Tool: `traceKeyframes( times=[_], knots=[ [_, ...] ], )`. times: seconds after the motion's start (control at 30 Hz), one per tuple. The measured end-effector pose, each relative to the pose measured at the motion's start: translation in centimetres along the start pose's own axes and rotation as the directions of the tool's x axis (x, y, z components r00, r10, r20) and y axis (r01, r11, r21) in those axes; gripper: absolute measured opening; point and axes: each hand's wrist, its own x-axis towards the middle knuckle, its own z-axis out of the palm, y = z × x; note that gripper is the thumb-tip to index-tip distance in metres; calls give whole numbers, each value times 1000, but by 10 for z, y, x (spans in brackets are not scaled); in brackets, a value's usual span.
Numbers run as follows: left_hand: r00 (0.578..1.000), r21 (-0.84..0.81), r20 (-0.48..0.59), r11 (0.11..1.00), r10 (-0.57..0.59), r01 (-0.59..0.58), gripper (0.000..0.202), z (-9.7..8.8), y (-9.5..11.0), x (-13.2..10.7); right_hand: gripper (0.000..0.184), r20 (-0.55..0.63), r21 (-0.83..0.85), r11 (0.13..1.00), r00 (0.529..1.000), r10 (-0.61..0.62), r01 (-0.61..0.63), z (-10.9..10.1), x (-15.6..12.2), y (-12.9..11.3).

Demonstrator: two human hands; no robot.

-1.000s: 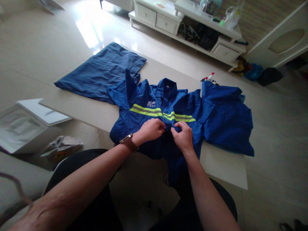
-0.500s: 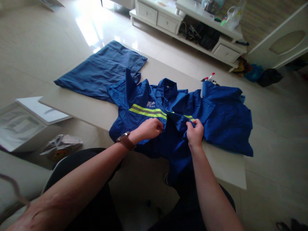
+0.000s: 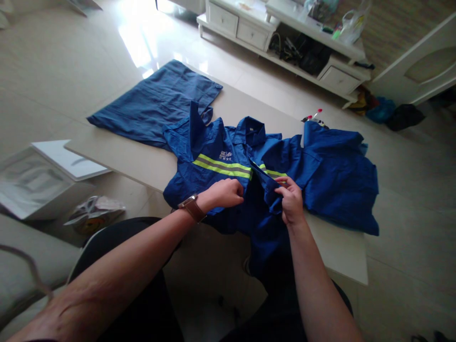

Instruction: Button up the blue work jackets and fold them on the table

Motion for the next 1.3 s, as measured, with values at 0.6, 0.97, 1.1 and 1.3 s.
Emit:
traceKeyframes(
  times=[0.6,0.97,1.1,1.3],
  knots=[
    [909,22,-391,986,-142,163,22,26,6,16,27,235,29,998,971,40,-48,-10,-26,-35],
    [921,-75,-386,997,-51,24,19,30,8,24,39,217,-699,571,889,-404,430,4,-19,4],
    [919,-76,-393,997,-21,-10,19,27,9,22,19,284,-651,614,893,-349,447,18,-23,4],
    [910,-107,-407,993,-81,40,25,24,10,18,19,250,-499,779,924,-288,378,8,-12,-2]
  ],
)
